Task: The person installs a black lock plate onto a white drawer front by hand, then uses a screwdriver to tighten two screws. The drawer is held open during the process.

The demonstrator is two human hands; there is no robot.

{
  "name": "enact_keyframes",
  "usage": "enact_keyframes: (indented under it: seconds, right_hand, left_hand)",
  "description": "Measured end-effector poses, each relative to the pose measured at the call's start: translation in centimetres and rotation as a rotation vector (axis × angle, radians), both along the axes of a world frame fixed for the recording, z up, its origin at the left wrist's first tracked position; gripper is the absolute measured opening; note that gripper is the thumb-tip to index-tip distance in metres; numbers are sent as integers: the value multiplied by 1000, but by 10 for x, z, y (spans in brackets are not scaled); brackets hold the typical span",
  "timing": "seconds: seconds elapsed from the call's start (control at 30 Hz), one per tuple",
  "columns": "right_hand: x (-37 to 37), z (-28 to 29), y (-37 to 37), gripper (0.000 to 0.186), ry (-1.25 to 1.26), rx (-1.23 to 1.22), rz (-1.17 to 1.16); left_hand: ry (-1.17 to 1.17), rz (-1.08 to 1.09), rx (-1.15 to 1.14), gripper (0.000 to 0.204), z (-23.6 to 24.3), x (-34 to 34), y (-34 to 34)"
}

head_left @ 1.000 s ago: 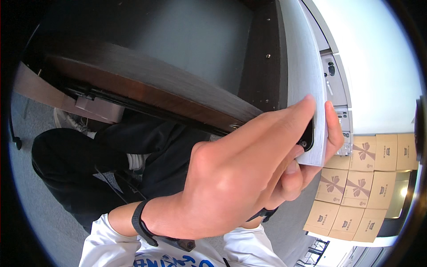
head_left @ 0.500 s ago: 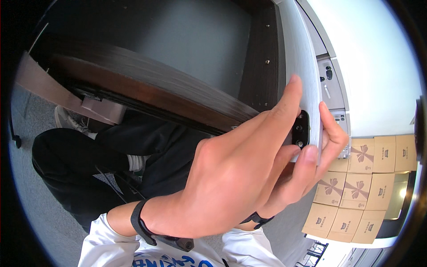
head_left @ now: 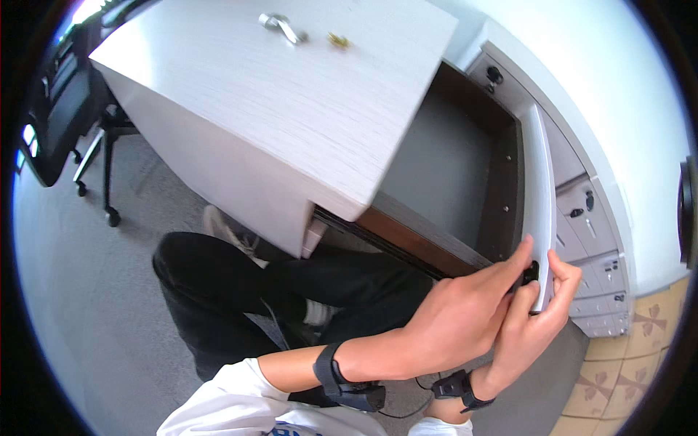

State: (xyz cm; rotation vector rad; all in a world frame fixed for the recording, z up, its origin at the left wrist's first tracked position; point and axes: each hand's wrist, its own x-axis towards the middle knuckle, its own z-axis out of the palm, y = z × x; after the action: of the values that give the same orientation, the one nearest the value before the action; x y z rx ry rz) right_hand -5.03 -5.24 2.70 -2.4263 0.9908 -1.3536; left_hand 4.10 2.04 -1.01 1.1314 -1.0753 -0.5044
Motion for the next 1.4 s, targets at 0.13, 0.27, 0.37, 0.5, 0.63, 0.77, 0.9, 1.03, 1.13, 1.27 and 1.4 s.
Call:
enact_keyframes:
  seconds: [0.13, 0.27, 0.37, 0.5, 0.63, 0.77, 0.9, 1.03, 1.13, 1.27, 1.4]
  right_hand:
    - [1, 0, 3, 38, 19, -7, -22]
    - [-3, -1, 4, 39, 58, -40, -41]
    - [-5, -2, 3, 38, 63, -18, -14]
    - [-4, -3, 0, 38, 38, -43, 18]
    - [-3, -2, 1, 41, 42, -70, 23]
    - [-3, -3, 0, 42, 41, -94, 29]
    - [-6, -7, -6, 41, 56, -152, 19]
    - [-9, -9, -9, 39, 45, -139, 33]
    - [-6, -10, -8, 39, 26, -111, 39]
    - [-5, -10, -9, 38, 26, -165, 48]
    - [-9, -11, -9, 38, 46, -154, 30]
  left_hand:
    - [-225, -40, 48, 65, 14, 19, 29]
    - [-551, 118, -140, 37, 42, 62, 84]
    - [-711, 466, -106, 20, 72, 106, 120]
    - [-907, 843, 239, 15, 106, 153, 123]
    - [-1158, 860, 398, 16, 119, 194, 100]
    - [-1324, 764, 342, 17, 123, 201, 95]
    - [-1077, 744, 834, 28, 125, 195, 84]
    - [-1367, 769, 415, 20, 99, 212, 76]
    - [-1364, 795, 385, 18, 84, 226, 91]
    - [-1354, 831, 325, 16, 75, 235, 103]
    - [-1363, 869, 239, 15, 84, 224, 104]
